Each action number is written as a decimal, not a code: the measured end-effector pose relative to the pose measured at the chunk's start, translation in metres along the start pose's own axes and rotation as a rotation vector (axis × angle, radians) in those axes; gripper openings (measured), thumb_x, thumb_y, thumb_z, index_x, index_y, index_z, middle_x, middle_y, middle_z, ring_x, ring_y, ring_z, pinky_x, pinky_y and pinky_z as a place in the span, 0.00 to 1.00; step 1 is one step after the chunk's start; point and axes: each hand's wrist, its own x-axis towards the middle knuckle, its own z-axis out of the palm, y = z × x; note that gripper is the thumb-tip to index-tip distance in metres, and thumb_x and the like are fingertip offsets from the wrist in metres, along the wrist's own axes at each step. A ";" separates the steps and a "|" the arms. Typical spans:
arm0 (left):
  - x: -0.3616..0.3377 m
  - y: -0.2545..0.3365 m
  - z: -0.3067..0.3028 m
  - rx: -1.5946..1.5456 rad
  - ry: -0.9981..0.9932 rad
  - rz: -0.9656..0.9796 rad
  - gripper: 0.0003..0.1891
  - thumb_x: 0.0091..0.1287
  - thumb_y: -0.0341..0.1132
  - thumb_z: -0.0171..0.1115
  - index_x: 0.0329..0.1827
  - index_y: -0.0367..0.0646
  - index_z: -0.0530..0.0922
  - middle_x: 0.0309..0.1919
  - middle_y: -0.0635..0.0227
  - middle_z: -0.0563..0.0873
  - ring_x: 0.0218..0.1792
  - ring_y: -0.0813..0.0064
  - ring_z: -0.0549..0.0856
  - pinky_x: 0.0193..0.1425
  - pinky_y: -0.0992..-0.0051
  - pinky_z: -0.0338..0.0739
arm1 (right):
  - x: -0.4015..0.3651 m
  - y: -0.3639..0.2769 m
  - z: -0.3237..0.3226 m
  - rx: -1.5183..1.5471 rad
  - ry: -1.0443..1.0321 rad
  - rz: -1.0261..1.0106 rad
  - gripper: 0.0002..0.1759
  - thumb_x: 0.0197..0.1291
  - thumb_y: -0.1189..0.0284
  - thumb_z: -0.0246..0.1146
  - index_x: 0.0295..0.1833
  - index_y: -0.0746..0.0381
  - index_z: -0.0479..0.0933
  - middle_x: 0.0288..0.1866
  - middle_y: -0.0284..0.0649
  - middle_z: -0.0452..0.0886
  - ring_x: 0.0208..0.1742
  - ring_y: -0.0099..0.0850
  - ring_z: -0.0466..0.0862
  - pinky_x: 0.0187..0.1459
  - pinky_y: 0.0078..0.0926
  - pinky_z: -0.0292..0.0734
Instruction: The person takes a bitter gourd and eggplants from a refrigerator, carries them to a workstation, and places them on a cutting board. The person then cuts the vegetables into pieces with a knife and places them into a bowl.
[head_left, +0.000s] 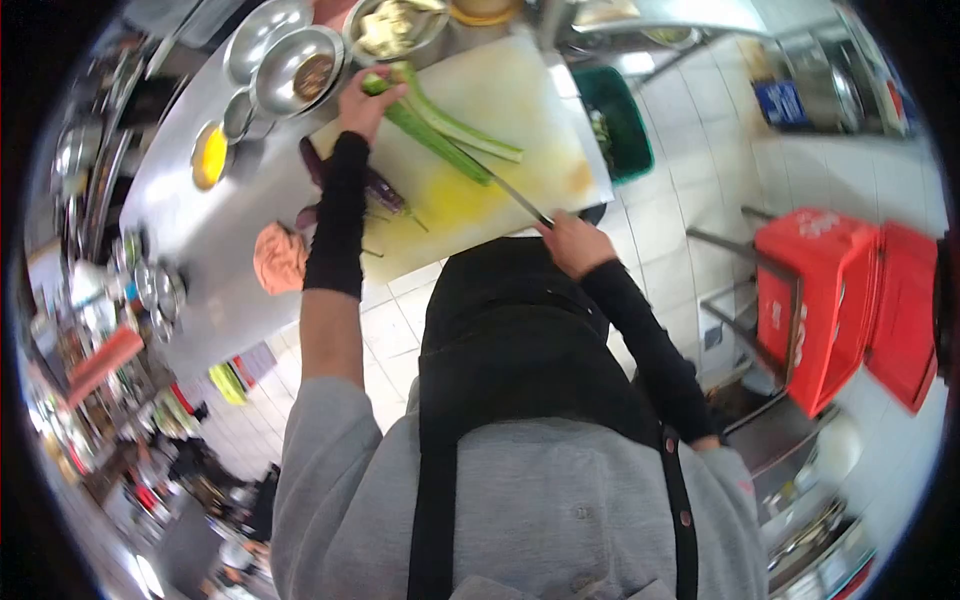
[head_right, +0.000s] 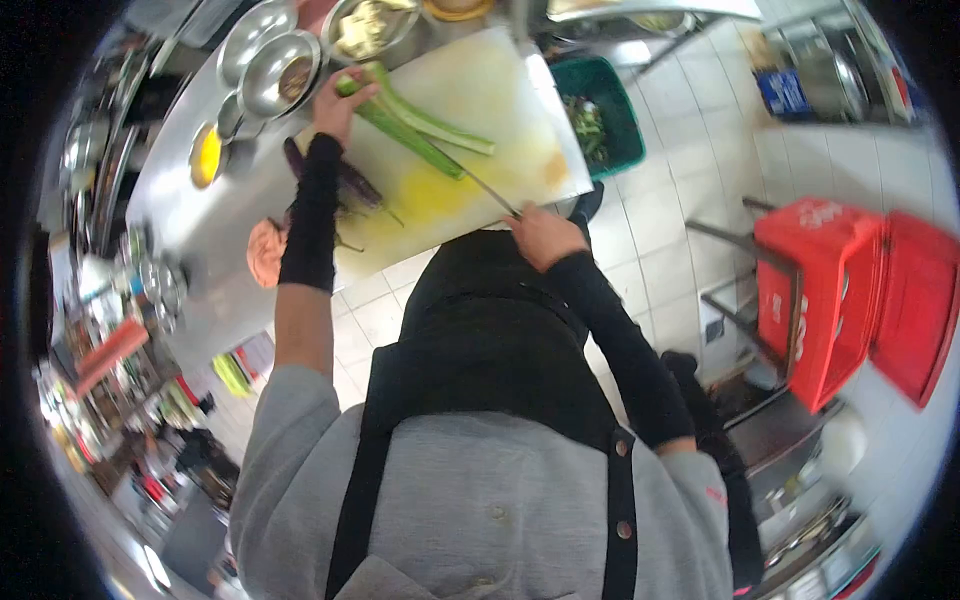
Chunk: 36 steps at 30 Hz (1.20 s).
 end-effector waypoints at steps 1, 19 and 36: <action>-0.002 -0.016 0.003 -0.202 0.053 0.062 0.36 0.56 0.36 0.84 0.69 0.45 0.78 0.59 0.60 0.87 0.57 0.70 0.84 0.63 0.69 0.79 | -0.009 0.013 0.002 -0.024 0.019 0.053 0.23 0.79 0.52 0.54 0.47 0.64 0.76 0.29 0.55 0.86 0.34 0.58 0.88 0.38 0.58 0.82; -0.183 0.000 -0.157 1.427 -0.356 0.516 0.56 0.46 0.14 0.67 0.83 0.64 0.62 0.85 0.81 0.57 0.85 0.59 0.56 0.84 0.48 0.58 | -0.062 0.083 0.021 0.111 0.243 0.144 0.27 0.79 0.53 0.59 0.35 0.68 0.71 0.16 0.56 0.77 0.16 0.51 0.82 0.19 0.48 0.74; -0.149 0.021 -0.012 1.079 -0.551 0.633 0.37 0.55 0.45 0.78 0.69 0.52 0.73 0.58 0.54 0.80 0.64 0.49 0.77 0.70 0.47 0.62 | -0.058 0.066 0.034 0.296 0.290 0.331 0.27 0.76 0.53 0.61 0.36 0.68 0.74 0.26 0.66 0.81 0.32 0.68 0.83 0.33 0.62 0.75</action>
